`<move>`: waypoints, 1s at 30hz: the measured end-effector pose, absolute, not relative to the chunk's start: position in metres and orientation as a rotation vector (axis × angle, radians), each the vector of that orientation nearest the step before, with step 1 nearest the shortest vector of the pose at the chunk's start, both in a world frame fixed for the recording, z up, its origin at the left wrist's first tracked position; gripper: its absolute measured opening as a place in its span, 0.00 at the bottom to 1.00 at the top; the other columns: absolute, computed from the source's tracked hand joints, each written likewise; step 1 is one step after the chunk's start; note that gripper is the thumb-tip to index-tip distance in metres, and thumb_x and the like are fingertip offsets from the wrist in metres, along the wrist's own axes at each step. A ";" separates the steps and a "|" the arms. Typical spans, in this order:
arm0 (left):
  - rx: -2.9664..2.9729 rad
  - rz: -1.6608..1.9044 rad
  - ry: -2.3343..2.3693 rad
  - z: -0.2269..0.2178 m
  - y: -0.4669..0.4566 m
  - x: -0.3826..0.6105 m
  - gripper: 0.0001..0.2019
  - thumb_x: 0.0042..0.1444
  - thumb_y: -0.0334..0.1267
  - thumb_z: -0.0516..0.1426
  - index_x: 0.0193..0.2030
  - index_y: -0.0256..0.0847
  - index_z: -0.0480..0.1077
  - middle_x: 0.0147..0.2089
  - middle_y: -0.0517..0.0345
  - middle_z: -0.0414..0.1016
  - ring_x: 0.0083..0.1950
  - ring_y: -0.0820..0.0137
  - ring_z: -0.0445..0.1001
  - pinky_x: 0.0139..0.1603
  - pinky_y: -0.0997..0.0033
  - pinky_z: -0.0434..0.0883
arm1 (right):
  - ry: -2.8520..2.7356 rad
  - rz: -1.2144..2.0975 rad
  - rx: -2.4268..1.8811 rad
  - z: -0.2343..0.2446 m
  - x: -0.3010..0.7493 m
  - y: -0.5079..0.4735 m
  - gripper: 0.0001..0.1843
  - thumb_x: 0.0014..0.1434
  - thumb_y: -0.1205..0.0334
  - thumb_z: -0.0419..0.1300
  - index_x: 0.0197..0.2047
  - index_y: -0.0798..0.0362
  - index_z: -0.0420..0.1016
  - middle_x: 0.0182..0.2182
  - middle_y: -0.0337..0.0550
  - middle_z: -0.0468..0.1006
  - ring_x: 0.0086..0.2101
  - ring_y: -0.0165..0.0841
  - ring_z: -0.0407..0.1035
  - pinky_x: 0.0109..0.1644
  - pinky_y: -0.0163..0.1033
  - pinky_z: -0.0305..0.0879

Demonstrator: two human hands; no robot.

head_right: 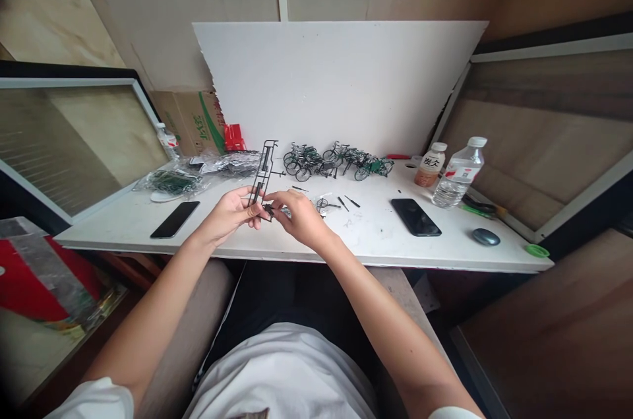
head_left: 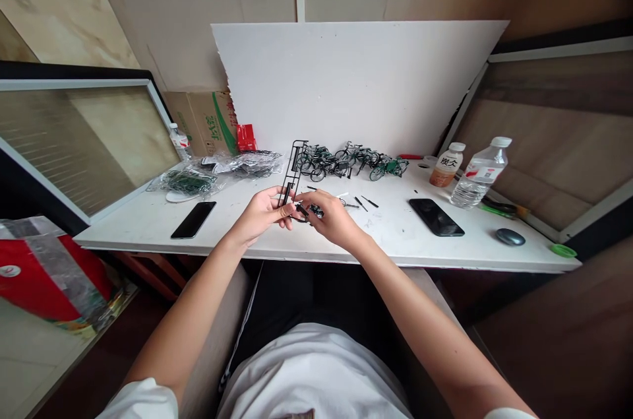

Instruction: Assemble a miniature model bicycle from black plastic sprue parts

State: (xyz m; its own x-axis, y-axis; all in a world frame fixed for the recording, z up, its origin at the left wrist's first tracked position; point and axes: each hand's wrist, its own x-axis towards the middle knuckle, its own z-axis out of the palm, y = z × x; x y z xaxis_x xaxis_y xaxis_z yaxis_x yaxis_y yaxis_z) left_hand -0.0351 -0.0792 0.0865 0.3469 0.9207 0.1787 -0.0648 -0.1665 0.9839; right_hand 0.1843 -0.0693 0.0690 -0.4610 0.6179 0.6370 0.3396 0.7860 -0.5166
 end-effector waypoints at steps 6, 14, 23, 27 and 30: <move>1.482 1.047 0.826 0.091 -0.084 -0.038 0.32 0.47 0.44 0.78 0.54 0.39 0.70 0.35 0.56 0.82 0.30 0.69 0.80 0.33 0.72 0.76 | -2.041 0.499 -0.712 0.083 0.192 -0.073 0.10 0.71 0.57 0.64 0.49 0.51 0.84 0.46 0.48 0.86 0.47 0.40 0.78 0.54 0.46 0.73; 1.565 1.153 0.921 0.091 -0.084 -0.039 0.30 0.41 0.42 0.80 0.45 0.40 0.70 0.32 0.55 0.83 0.29 0.64 0.83 0.31 0.71 0.77 | -2.135 0.691 -0.715 0.097 0.202 -0.081 0.22 0.72 0.45 0.62 0.61 0.48 0.80 0.55 0.50 0.82 0.55 0.42 0.76 0.54 0.45 0.74; 1.748 1.177 0.960 0.087 -0.086 -0.035 0.20 0.56 0.50 0.72 0.45 0.39 0.76 0.38 0.50 0.84 0.34 0.63 0.85 0.35 0.68 0.80 | -2.296 0.508 -0.710 0.090 0.193 -0.085 0.16 0.70 0.54 0.64 0.57 0.50 0.74 0.52 0.49 0.80 0.53 0.41 0.73 0.59 0.47 0.69; 1.786 1.191 0.952 0.088 -0.087 -0.034 0.18 0.57 0.51 0.71 0.44 0.40 0.76 0.35 0.53 0.82 0.33 0.64 0.84 0.35 0.68 0.80 | -2.317 0.467 -0.736 0.089 0.189 -0.088 0.13 0.71 0.55 0.61 0.54 0.51 0.72 0.49 0.49 0.79 0.50 0.41 0.73 0.57 0.46 0.69; 1.814 1.209 0.952 0.089 -0.089 -0.034 0.16 0.58 0.50 0.70 0.40 0.40 0.75 0.34 0.54 0.81 0.33 0.65 0.83 0.36 0.68 0.81 | -2.270 0.447 -0.730 0.089 0.189 -0.090 0.16 0.69 0.51 0.65 0.54 0.51 0.72 0.48 0.49 0.77 0.49 0.41 0.71 0.56 0.45 0.70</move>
State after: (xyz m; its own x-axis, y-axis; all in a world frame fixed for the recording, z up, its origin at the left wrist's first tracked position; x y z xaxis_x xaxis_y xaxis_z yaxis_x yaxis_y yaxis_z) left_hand -0.0339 -0.0890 0.0893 0.2794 0.8768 0.3914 0.1746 -0.4473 0.8772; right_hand 0.1892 -0.0903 0.0891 -0.5960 0.6147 0.5166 0.3730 0.7817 -0.4999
